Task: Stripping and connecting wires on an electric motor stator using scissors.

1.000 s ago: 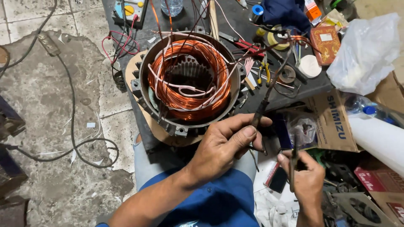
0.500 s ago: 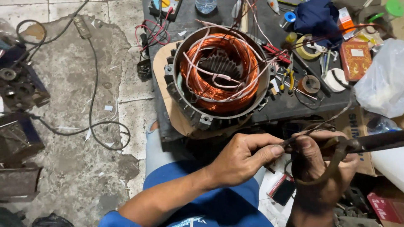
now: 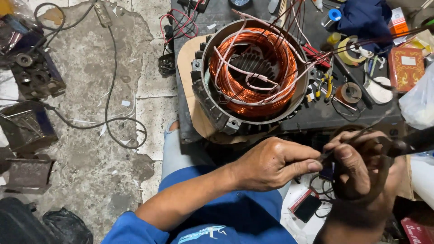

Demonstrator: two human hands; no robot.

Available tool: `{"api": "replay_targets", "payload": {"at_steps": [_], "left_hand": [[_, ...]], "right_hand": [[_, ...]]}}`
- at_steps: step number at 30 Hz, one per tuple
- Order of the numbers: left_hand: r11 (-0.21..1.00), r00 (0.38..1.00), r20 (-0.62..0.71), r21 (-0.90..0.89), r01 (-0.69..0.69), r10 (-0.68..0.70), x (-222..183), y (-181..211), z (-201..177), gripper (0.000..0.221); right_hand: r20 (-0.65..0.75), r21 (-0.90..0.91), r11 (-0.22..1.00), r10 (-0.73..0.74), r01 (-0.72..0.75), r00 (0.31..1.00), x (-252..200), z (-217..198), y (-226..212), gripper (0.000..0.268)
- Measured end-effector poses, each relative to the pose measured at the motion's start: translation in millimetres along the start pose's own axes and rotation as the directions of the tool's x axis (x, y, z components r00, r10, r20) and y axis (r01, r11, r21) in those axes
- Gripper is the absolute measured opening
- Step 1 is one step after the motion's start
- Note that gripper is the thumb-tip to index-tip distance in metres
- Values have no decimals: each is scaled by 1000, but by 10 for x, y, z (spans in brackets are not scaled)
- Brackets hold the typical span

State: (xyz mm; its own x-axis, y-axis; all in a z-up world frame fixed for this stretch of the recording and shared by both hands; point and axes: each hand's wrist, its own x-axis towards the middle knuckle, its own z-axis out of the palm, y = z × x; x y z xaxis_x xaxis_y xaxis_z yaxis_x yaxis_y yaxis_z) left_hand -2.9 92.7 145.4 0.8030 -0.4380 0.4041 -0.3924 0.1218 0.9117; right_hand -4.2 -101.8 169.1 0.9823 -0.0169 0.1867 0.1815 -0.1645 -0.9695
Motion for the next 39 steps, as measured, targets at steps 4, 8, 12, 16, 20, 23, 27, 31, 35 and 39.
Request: {"api": "replay_targets", "payload": {"at_steps": [4, 8, 12, 16, 20, 23, 27, 31, 35, 39], "left_hand": [[993, 987, -107, -40, 114, -118, 25, -35, 188, 33], [970, 953, -252, 136, 204, -165, 101, -154, 319, 31], [974, 938, -295, 80, 211, -179, 137, -249, 367, 29], [970, 920, -308, -103, 221, -243, 142, -221, 366, 30], [993, 917, -381, -78, 94, -117, 148, -185, 351, 19], [999, 940, -340, -5, 42, -41, 204, -236, 297, 19], [978, 929, -309, -39, 204, -206, 242, -97, 245, 21], [947, 875, -398, -267, 176, -275, 305, -142, 352, 19], [881, 831, -439, -459, 119, -341, 428, -241, 441, 24], [799, 791, -462, -598, 55, -401, 526, -322, 576, 22]], "right_hand": [[-207, -109, 994, -2, -21, 978, -82, 125, -136, 20], [-150, -379, 919, -178, 110, 973, -105, 116, -114, 18], [-115, -503, 830, -342, 242, 933, -180, 222, -134, 22], [-154, -484, 853, -303, 195, 941, -133, 54, -25, 20], [-122, -446, 867, -306, 224, 944, -47, 6, -59, 21], [-99, -474, 852, -300, 220, 949, -21, 20, -72, 22], [-115, -398, 901, -236, 173, 965, 27, 85, -157, 19], [-119, -389, 875, -358, 288, 926, -78, 232, -216, 23], [-159, -295, 941, -220, 167, 962, -134, 346, -131, 19], [-166, -358, 911, -277, 203, 947, -130, 273, 74, 24]]}}
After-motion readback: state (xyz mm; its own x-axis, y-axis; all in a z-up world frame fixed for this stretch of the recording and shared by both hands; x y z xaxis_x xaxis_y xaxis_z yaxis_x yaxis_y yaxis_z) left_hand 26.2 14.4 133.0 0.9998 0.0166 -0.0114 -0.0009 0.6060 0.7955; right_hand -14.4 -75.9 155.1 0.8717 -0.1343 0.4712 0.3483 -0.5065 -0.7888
